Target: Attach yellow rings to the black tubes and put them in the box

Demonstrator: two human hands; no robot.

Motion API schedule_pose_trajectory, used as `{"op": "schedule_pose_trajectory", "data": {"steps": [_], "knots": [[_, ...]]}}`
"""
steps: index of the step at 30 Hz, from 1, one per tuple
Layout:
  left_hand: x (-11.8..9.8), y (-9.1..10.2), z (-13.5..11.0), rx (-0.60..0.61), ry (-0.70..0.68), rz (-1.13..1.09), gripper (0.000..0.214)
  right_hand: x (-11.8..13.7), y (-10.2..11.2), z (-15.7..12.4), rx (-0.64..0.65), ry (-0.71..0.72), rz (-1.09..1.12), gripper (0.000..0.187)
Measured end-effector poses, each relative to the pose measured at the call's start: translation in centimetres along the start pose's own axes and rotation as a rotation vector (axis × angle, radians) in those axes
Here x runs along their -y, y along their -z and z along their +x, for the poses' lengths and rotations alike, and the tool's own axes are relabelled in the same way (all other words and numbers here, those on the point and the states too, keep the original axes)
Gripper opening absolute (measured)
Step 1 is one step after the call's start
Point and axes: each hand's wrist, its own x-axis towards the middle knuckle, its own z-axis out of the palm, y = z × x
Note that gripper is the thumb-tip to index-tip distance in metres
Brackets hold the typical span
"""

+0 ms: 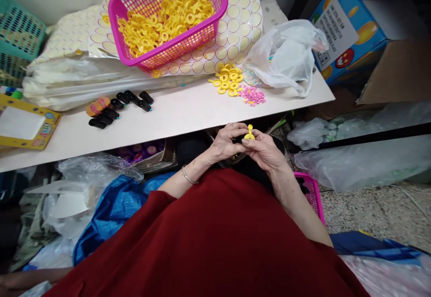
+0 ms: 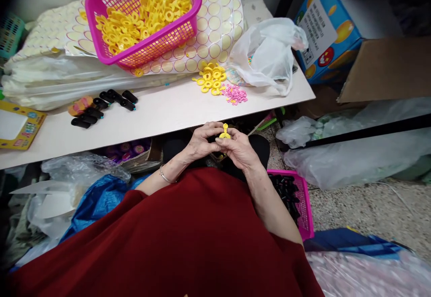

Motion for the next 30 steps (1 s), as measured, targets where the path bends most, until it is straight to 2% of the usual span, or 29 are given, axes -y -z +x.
{"op": "schedule_pose_trajectory", "data": {"steps": [2,5,10,12,16,20,24,28,30], "knots": [[0.1,-0.6,-0.3,-0.034,0.018,0.021,0.041,-0.1,-0.3,-0.1,-0.006,0.002,-0.046,0.04],[0.0,-1.4,-0.8,-0.068,0.053,-0.064,0.043,-0.4,-0.6,-0.2,-0.017,0.036,-0.092,0.042],[0.0,-2.5,-1.1,-0.141,0.076,-0.176,0.035,-1.6,-0.9,0.1,-0.145,0.159,-0.059,0.042],[0.2,-2.5,-1.0,-0.151,0.112,-0.205,0.035,-2.1,-0.8,0.4,-0.169,0.167,-0.022,0.043],[0.5,-1.5,-0.9,-0.064,0.2,-0.313,0.042,-1.9,0.3,0.8,-0.037,0.039,0.001,0.048],[0.3,-0.5,-0.7,0.077,0.165,-0.426,0.047,-0.8,1.5,1.6,0.108,-0.118,-0.008,0.048],[-0.2,-0.2,-0.4,0.159,0.108,-0.428,0.043,-0.6,2.4,2.3,0.116,-0.117,-0.005,0.041],[-0.6,-0.2,-0.3,0.225,0.104,-0.348,0.042,-0.5,3.2,2.0,0.221,-0.117,-0.072,0.05],[-0.7,-0.3,-0.3,0.238,0.101,-0.319,0.039,-0.4,3.4,1.6,0.245,-0.111,-0.123,0.048]]}}
